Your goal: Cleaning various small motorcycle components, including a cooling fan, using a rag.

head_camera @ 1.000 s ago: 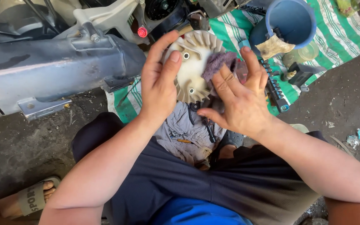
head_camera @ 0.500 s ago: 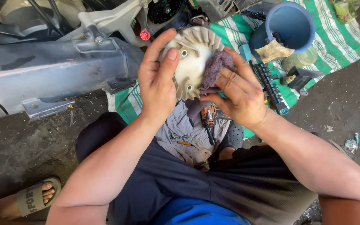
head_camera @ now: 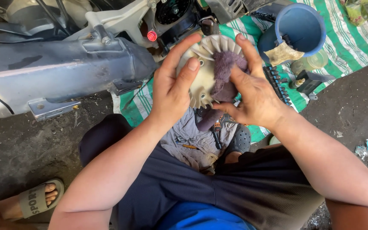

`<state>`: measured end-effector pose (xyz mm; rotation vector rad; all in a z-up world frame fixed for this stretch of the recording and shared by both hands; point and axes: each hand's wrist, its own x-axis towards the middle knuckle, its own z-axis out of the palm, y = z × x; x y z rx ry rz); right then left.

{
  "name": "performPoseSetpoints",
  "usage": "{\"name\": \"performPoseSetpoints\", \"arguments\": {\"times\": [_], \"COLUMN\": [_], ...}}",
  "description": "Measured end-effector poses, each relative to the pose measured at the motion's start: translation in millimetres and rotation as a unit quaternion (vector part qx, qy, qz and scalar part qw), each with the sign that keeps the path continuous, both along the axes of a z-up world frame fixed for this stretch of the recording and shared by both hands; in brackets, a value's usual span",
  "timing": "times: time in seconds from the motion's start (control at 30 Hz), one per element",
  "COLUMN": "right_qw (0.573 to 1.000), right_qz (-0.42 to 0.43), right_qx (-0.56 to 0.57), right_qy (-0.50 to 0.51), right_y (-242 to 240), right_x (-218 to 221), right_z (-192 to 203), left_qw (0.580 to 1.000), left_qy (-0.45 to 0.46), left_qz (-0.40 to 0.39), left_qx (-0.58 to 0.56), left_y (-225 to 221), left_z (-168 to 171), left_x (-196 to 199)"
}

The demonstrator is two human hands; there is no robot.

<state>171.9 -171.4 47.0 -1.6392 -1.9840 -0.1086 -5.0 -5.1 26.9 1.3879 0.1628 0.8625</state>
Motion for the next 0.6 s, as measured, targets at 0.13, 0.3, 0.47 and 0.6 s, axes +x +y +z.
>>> {"name": "performPoseSetpoints", "arguments": {"times": [0.13, 0.3, 0.47, 0.6], "right_qw": [0.991, 0.989, 0.987, 0.965], "right_qz": [-0.056, -0.024, -0.016, -0.082], "right_qx": [0.112, 0.123, 0.073, 0.043], "right_qy": [-0.038, -0.083, -0.141, -0.244], "right_y": [7, 16, 19, 18], "right_x": [-25, -31, -35, -37], "right_z": [-14, -15, 0, -13], "left_qw": [0.987, 0.974, 0.971, 0.988], "left_qy": [-0.119, -0.108, -0.142, -0.081], "left_qz": [0.008, 0.038, -0.058, -0.024], "left_qx": [-0.112, -0.195, -0.186, -0.127], "left_y": [6, 10, 10, -6], "left_z": [-15, -9, -5, -6], "left_x": [13, 15, 9, 4]}}
